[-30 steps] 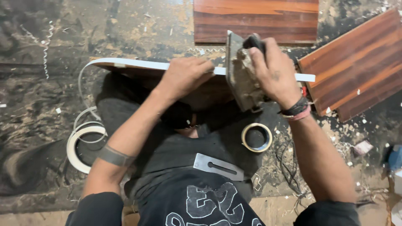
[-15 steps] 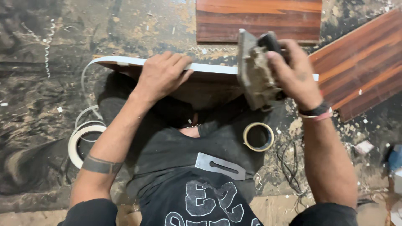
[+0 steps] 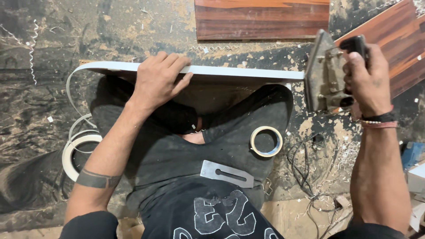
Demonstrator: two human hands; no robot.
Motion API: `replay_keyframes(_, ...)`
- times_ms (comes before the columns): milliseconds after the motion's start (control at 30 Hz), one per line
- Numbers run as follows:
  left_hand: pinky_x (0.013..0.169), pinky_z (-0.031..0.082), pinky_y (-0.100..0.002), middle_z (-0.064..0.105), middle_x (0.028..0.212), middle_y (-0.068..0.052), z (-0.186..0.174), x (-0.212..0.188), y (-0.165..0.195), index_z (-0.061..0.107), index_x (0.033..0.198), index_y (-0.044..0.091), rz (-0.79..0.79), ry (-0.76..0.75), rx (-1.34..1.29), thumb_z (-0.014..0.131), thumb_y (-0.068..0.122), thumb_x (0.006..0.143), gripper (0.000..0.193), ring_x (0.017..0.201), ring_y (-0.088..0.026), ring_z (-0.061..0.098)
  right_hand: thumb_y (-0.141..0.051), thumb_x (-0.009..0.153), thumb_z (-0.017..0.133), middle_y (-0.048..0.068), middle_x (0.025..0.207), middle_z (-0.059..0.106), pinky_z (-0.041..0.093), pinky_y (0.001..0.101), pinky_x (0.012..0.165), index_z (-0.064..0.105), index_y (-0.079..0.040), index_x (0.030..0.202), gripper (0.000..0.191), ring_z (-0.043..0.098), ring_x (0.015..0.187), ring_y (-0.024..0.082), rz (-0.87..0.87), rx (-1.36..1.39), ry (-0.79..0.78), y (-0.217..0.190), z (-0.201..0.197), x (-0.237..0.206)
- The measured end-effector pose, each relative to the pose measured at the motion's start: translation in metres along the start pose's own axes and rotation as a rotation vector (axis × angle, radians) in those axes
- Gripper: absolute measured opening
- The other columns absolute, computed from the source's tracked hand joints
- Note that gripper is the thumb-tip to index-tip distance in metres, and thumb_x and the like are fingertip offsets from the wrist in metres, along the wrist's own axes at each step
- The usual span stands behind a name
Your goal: The person sits on the workshop floor and applies white edge banding tape to the edge of a wooden board. They align the banding along the board edge, then run a heated iron along the strip to melt and press it onto the board, working along the edge and repositioning the board between passes.
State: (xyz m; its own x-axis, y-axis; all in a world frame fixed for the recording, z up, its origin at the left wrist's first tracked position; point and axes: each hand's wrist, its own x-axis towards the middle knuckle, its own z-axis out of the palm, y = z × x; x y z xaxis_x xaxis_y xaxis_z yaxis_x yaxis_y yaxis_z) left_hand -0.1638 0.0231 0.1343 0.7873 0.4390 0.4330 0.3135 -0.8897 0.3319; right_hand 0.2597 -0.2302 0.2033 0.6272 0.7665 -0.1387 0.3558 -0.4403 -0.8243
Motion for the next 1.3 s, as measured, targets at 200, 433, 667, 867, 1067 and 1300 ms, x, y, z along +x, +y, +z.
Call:
replay_keyframes(200,0.075,0.051,-0.039,0.068,0.099,-0.003,-0.004,-0.005,-0.004,0.068,0.112,0.013,-0.007,-0.015,-0.064,0.076,0.028,0.097,0.023,0.090,-0.026,0.063,-0.018,0.115,0.057,0.000,0.091,0.058,0.045,0.0275,0.061,0.056,-0.004,0.129,0.020,0.053,0.074,0.008,-0.154,-0.084,-0.103,-0.049,0.087,-0.010)
replay_keyframes(433,0.074,0.052,-0.040,0.069,0.095,-0.004,-0.031,-0.024,-0.044,0.072,0.110,0.013,-0.031,-0.061,-0.120,0.078,0.032,0.095,0.025,0.090,-0.028,0.065,-0.025,0.112,0.058,0.012,0.088,0.068,0.052,0.0388,0.069,0.057,-0.004,0.125,0.025,0.069,0.078,0.024,-0.443,-0.161,-0.178,-0.131,0.228,-0.021)
replay_keyframes(667,0.075,0.053,-0.039,0.068,0.092,-0.003,-0.067,-0.051,-0.068,0.074,0.107,0.015,-0.042,-0.076,-0.033,0.076,0.034,0.096,0.022,0.090,-0.027,0.064,-0.027,0.109,0.063,0.009,0.085,0.069,0.053,0.0347,0.069,0.059,-0.003,0.122,0.028,0.069,0.076,0.020,-0.439,-0.089,-0.240,-0.186,0.287,-0.035)
replay_keyframes(867,0.075,0.053,-0.038,0.066,0.091,-0.002,-0.065,-0.049,-0.061,0.075,0.108,0.015,-0.034,-0.046,-0.009,0.076,0.036,0.098,0.023,0.089,-0.025,0.063,-0.021,0.107,0.069,-0.005,0.087,0.060,0.043,0.0194,0.060,0.061,-0.002,0.124,0.027,0.052,0.073,0.002,-0.248,0.265,-0.440,-0.161,0.251,-0.027)
replay_keyframes(1067,0.076,0.052,-0.039,0.067,0.094,-0.003,-0.055,-0.041,-0.058,0.074,0.108,0.015,-0.046,-0.056,0.018,0.077,0.037,0.096,0.025,0.090,-0.025,0.063,-0.018,0.106,0.069,-0.005,0.090,0.060,0.041,0.0195,0.058,0.062,-0.004,0.126,0.025,0.051,0.070,0.002,-0.075,0.183,-0.230,-0.101,0.148,-0.022)
replay_keyframes(1300,0.076,0.052,-0.040,0.065,0.094,-0.003,-0.043,-0.038,-0.057,0.073,0.110,0.015,-0.035,-0.082,0.040,0.078,0.035,0.097,0.024,0.090,-0.026,0.062,-0.014,0.114,0.064,-0.002,0.089,0.059,0.040,0.0211,0.056,0.060,-0.005,0.129,0.018,0.050,0.066,0.004,0.022,0.198,-0.026,-0.035,0.039,-0.016)
